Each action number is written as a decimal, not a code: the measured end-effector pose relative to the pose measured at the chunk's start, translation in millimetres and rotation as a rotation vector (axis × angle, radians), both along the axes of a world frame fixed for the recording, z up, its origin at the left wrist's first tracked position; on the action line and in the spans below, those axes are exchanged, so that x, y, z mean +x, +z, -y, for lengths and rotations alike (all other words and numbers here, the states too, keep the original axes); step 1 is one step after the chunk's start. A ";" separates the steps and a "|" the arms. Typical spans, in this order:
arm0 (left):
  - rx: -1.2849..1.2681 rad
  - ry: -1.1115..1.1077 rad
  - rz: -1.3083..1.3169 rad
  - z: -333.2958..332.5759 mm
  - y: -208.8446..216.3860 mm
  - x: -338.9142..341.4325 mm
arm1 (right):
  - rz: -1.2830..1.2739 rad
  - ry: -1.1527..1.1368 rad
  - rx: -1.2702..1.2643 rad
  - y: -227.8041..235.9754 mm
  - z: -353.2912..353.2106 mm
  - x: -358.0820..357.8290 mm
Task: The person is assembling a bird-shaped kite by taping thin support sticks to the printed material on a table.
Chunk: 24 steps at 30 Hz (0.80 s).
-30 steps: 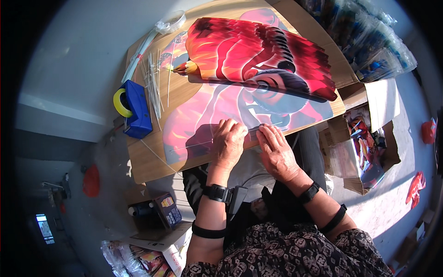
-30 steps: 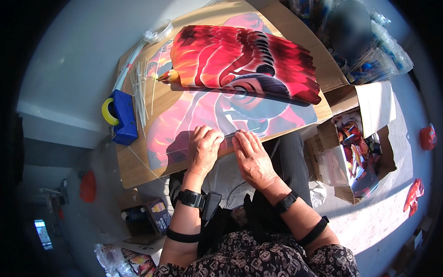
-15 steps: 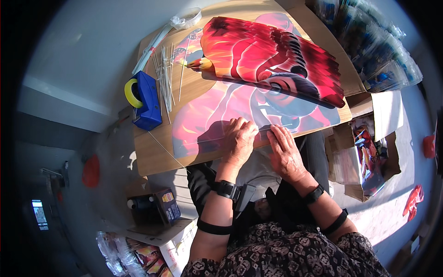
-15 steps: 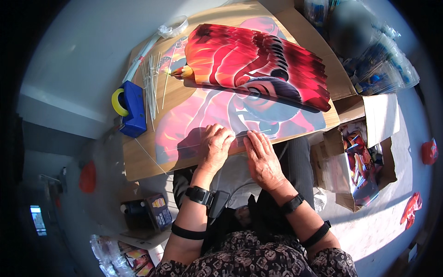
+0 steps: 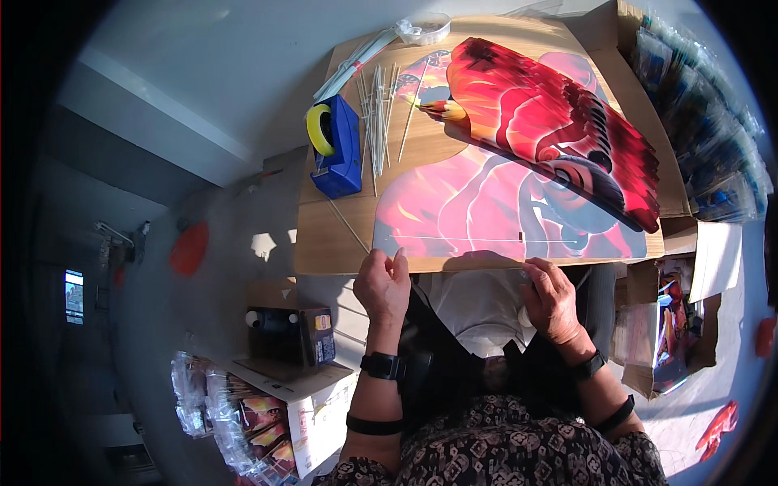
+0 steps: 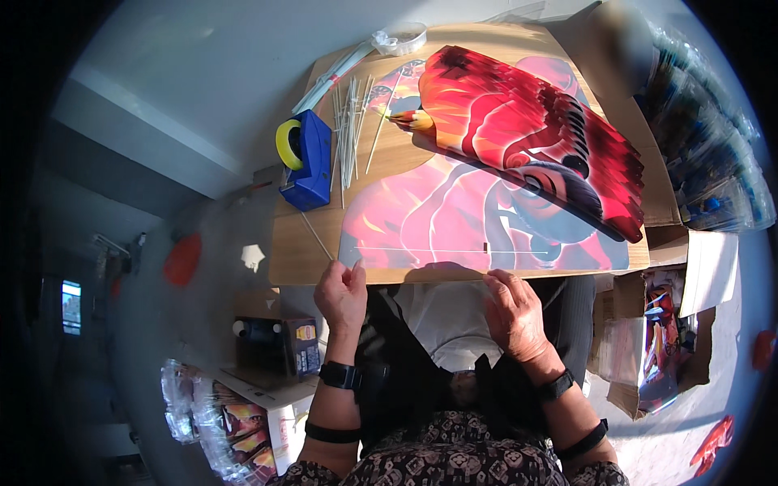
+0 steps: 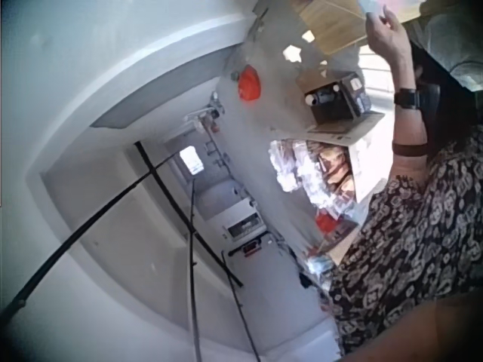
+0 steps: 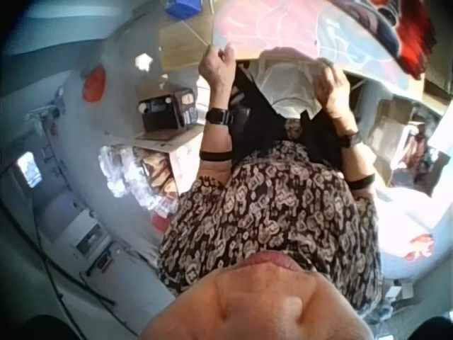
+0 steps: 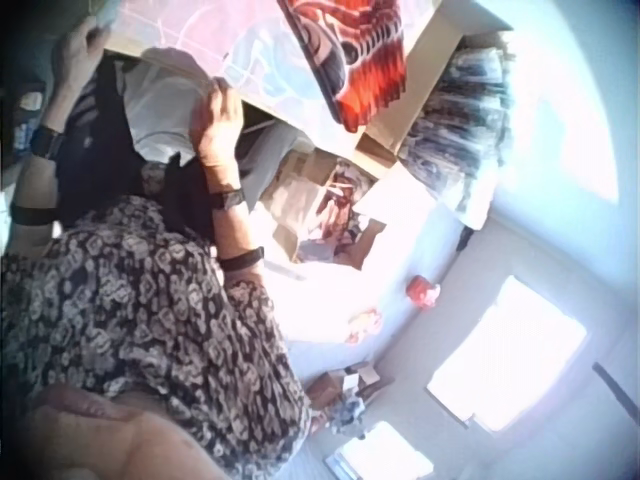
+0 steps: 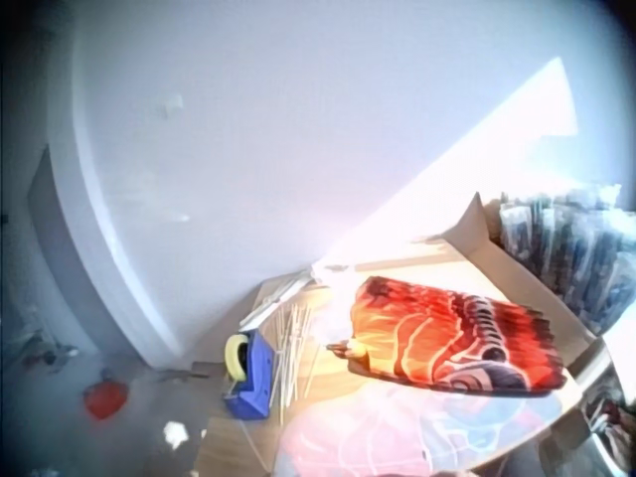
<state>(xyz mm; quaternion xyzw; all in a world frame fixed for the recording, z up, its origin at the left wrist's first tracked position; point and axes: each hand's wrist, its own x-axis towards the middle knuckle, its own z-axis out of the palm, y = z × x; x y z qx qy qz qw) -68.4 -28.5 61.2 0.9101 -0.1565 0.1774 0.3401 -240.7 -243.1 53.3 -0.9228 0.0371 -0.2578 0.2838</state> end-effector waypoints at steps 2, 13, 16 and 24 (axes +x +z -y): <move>0.234 0.140 -0.237 -28.1 -4.4 -2.3 | 0.065 0.096 0.000 2.6 -14.3 12.0; -0.830 -0.083 -0.923 -35.5 -21.8 -27.7 | -0.262 0.301 0.599 12.1 -111.7 115.6; -0.834 -0.117 -0.945 -46.6 -19.6 -58.7 | -0.470 0.296 0.687 3.2 -129.0 139.0; -0.239 -0.518 -1.027 -113.4 19.8 -35.3 | -0.580 0.408 1.174 4.4 -145.4 110.1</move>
